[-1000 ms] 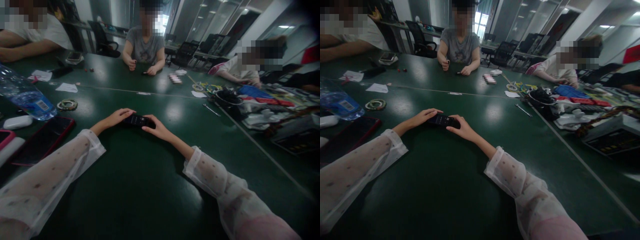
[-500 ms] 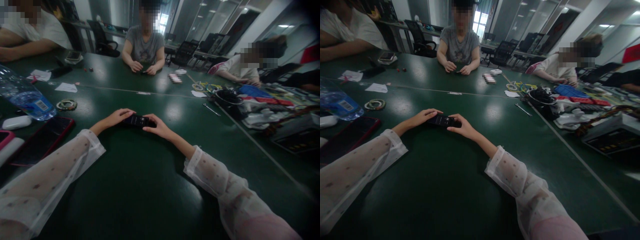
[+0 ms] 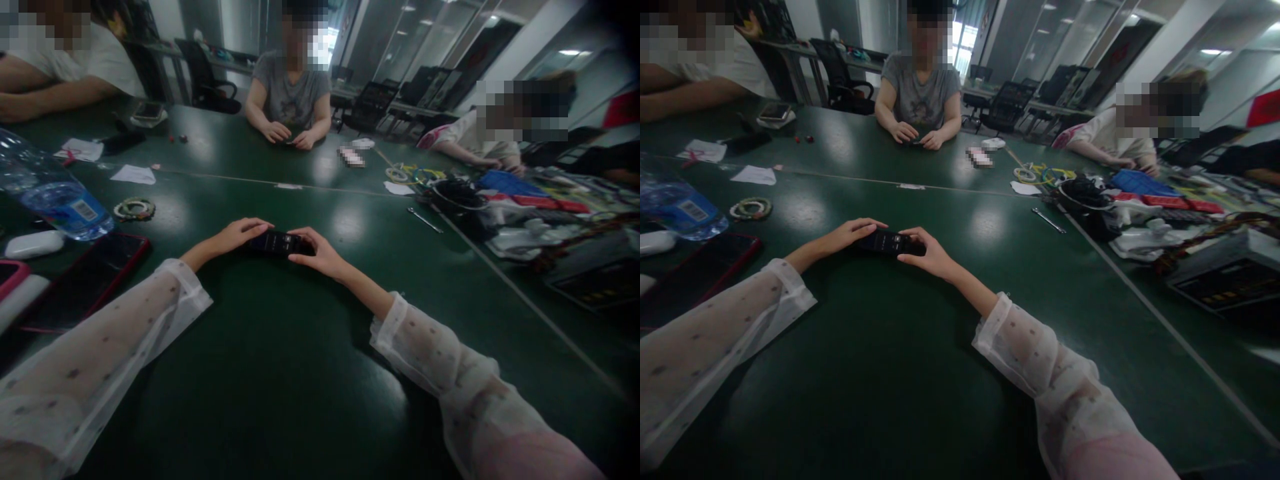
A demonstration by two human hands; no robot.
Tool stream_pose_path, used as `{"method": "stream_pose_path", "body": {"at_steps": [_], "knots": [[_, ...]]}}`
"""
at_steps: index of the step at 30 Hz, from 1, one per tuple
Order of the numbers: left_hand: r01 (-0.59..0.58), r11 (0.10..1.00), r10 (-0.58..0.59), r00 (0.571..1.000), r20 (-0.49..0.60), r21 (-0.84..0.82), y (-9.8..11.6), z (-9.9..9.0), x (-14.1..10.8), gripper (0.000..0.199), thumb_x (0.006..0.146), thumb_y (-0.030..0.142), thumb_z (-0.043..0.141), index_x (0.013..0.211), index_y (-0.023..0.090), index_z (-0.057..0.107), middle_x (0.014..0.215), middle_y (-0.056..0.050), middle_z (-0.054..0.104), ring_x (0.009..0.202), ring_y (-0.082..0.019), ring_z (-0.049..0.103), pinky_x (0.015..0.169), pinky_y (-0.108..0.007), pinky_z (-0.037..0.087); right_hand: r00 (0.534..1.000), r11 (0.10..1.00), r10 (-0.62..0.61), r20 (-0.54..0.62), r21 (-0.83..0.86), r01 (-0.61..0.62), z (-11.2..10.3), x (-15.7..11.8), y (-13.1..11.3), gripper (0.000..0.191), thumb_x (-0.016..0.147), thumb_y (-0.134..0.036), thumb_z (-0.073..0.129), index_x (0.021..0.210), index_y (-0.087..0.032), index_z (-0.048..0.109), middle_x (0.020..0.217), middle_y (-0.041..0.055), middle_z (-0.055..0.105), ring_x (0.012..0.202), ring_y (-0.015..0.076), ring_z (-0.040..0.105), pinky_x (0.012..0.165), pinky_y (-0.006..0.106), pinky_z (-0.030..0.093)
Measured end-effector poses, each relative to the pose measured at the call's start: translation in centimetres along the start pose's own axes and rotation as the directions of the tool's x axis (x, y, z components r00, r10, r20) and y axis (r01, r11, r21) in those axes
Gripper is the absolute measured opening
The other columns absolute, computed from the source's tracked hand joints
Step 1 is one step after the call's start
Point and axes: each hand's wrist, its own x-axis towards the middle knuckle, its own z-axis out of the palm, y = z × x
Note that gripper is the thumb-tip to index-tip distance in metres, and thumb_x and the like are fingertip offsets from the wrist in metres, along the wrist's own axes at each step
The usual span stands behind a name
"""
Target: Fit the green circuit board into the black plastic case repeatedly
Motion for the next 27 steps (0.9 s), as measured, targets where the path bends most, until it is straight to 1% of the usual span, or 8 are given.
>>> {"method": "stream_pose_path", "body": {"at_steps": [4,8,11,14,17,21,27], "knots": [[-0.006,1.000,0.007,1.000,0.009,-0.019,-0.3,0.0,0.1,0.058,0.099,0.065,0.042,0.133,0.025,0.067,0.139,-0.009,0.065,0.129,-0.031,0.056,0.110,-0.048,0.041,1.000,1.000,-0.002,-0.001,-0.001,0.002,-0.1,0.0,-0.1,0.058,0.080,-0.047,0.084,0.129,-0.028,0.058,0.129,0.0074,0.065,0.120,0.0290,0.063,0.110,0.057,0.047],[0.007,0.996,-0.003,0.999,0.037,-0.094,0.3,-0.2,-0.1,0.059,0.097,0.065,0.046,0.132,0.023,0.067,0.138,-0.009,0.065,0.126,-0.031,0.058,0.109,-0.047,0.043,1.000,1.000,-0.009,0.014,0.019,0.009,-0.1,-0.1,-0.2,0.057,0.081,-0.046,0.083,0.130,-0.028,0.057,0.131,0.0076,0.064,0.122,0.0289,0.062,0.109,0.056,0.048],[0.014,0.989,-0.006,0.998,0.056,-0.149,0.9,-0.3,-0.1,0.057,0.096,0.064,0.049,0.130,0.022,0.068,0.138,-0.009,0.065,0.123,-0.030,0.060,0.107,-0.046,0.044,1.000,1.000,-0.008,0.010,0.029,0.008,-0.1,-0.1,-0.2,0.056,0.082,-0.044,0.083,0.129,-0.028,0.057,0.130,0.0075,0.065,0.122,0.0286,0.063,0.109,0.055,0.048],[0.006,0.984,0.005,0.998,0.063,-0.179,0.9,-0.3,-0.1,0.056,0.096,0.063,0.051,0.129,0.022,0.069,0.136,-0.009,0.066,0.124,-0.030,0.060,0.108,-0.046,0.044,1.000,0.999,-0.022,0.000,0.030,0.022,-0.1,-0.1,-0.1,0.055,0.082,-0.043,0.083,0.129,-0.028,0.058,0.127,0.0072,0.066,0.121,0.0285,0.063,0.110,0.055,0.046],[0.006,0.984,0.005,0.998,0.063,-0.177,0.5,-0.1,0.1,0.056,0.096,0.062,0.050,0.130,0.022,0.069,0.136,-0.010,0.066,0.124,-0.031,0.060,0.108,-0.047,0.044,1.000,0.999,-0.031,0.001,0.019,0.031,-0.1,-0.1,0.1,0.055,0.082,-0.044,0.082,0.129,-0.029,0.057,0.128,0.0070,0.066,0.122,0.0284,0.062,0.111,0.055,0.046],[0.019,0.990,-0.014,0.999,0.037,-0.142,0.2,0.0,0.1,0.057,0.096,0.063,0.050,0.131,0.022,0.068,0.137,-0.010,0.066,0.125,-0.032,0.059,0.110,-0.048,0.042,1.000,1.000,-0.012,-0.003,0.022,0.012,-0.1,-0.1,0.2,0.057,0.082,-0.045,0.082,0.129,-0.029,0.057,0.128,0.0068,0.066,0.122,0.0284,0.062,0.112,0.055,0.045],[0.050,0.990,-0.045,0.998,0.040,-0.130,0.4,0.0,0.1,0.061,0.094,0.066,0.051,0.135,0.024,0.066,0.139,-0.009,0.064,0.127,-0.033,0.058,0.109,-0.048,0.043,1.000,0.999,-0.008,-0.001,0.034,0.008,-0.1,0.0,0.6,0.059,0.082,-0.045,0.082,0.132,-0.029,0.055,0.122,0.0060,0.067,0.119,0.0277,0.063,0.110,0.054,0.046]]}}
